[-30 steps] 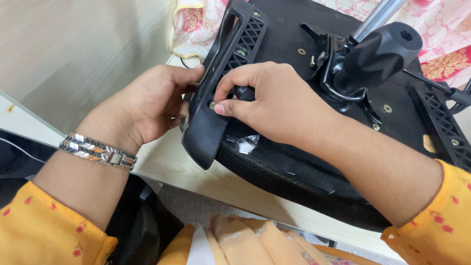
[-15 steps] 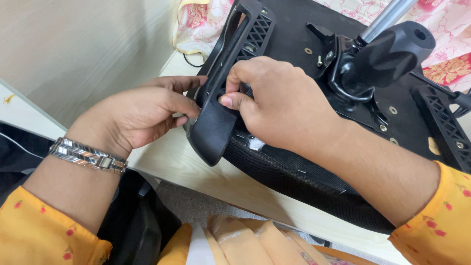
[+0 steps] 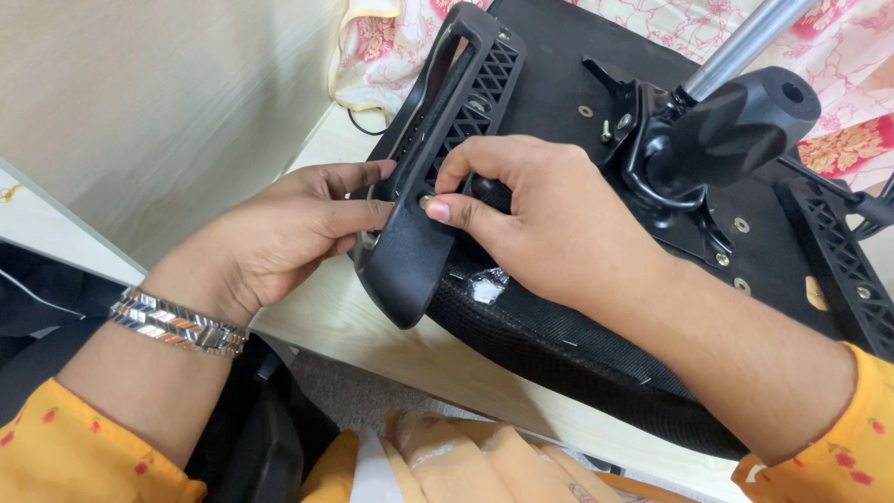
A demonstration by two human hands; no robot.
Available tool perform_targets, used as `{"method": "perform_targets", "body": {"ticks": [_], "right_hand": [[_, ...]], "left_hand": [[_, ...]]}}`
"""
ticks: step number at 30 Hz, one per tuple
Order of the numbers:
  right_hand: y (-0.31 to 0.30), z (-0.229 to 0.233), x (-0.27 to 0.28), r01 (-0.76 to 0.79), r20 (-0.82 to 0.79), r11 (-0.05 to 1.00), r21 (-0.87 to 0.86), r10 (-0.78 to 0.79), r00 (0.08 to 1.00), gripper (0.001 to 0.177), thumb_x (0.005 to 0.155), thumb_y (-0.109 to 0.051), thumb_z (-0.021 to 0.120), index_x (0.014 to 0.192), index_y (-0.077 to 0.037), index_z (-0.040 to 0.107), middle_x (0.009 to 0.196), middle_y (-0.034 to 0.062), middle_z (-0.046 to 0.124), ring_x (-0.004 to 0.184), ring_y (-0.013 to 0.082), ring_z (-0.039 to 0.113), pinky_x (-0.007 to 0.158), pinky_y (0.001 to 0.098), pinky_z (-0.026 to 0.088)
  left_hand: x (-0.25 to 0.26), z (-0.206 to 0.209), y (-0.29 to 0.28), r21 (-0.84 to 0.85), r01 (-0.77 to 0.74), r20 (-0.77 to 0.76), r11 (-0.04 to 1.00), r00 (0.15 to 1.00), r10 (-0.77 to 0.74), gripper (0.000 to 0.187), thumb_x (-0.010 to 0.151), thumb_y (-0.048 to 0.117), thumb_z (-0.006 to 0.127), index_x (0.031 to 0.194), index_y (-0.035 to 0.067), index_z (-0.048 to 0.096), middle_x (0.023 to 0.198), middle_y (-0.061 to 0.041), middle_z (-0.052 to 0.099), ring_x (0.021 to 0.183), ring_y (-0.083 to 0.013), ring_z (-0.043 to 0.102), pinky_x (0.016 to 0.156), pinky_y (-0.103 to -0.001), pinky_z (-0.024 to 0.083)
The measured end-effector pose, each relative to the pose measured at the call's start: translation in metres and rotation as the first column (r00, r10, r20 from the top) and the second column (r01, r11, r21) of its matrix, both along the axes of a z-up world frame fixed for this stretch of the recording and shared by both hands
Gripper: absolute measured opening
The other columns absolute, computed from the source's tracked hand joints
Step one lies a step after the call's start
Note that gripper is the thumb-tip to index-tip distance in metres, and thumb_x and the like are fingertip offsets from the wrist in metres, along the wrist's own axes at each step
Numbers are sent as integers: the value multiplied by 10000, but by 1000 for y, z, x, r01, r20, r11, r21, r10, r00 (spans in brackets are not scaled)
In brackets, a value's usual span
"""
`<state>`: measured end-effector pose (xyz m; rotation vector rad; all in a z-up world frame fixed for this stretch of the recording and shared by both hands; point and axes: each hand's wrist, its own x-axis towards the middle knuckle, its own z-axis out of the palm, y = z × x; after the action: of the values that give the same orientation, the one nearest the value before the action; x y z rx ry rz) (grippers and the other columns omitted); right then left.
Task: The person uses a screwdriver to tighten screws on the underside of an office chair, securing the armrests to the seat base. They work on both sides, aligning the armrests and fastening them with multiple screws.
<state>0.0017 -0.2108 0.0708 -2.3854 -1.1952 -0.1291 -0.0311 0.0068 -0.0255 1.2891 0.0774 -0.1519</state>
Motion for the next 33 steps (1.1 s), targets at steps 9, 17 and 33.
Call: {"method": "perform_targets", "body": {"ticks": [9,17,33], "right_hand": [[-15,-2,-31,-83,113,992,-97,94,989,585,790,-474,811,1322,-264,688,1023,70,675,813,270,699,680,366,563],[-17,-7,-28,-180,329,972,-148,220,918,461,830,-363,776,1251,-198,686,997,44,668,851,257,695,635,374,555],[-21,-15,-13,-86,573,984,-156,161,804,362,855,-351,788,1174,-187,739,895,20,630,805,240,671,571,365,521]], "left_hand": [[5,6,-5,-13,5,-10,1000,1000,-5,711,826,99,715,1488,-27,491,1093,-94,743,819,-94,678,698,-242,577],[3,3,-3,-2,9,14,1000,1000,-9,743,818,70,721,1496,-51,440,1176,-93,751,947,-87,713,848,-225,565],[4,6,-8,68,-21,60,997,998,17,721,770,111,774,1436,-38,545,1125,-80,755,977,-104,708,874,-251,564]]}}
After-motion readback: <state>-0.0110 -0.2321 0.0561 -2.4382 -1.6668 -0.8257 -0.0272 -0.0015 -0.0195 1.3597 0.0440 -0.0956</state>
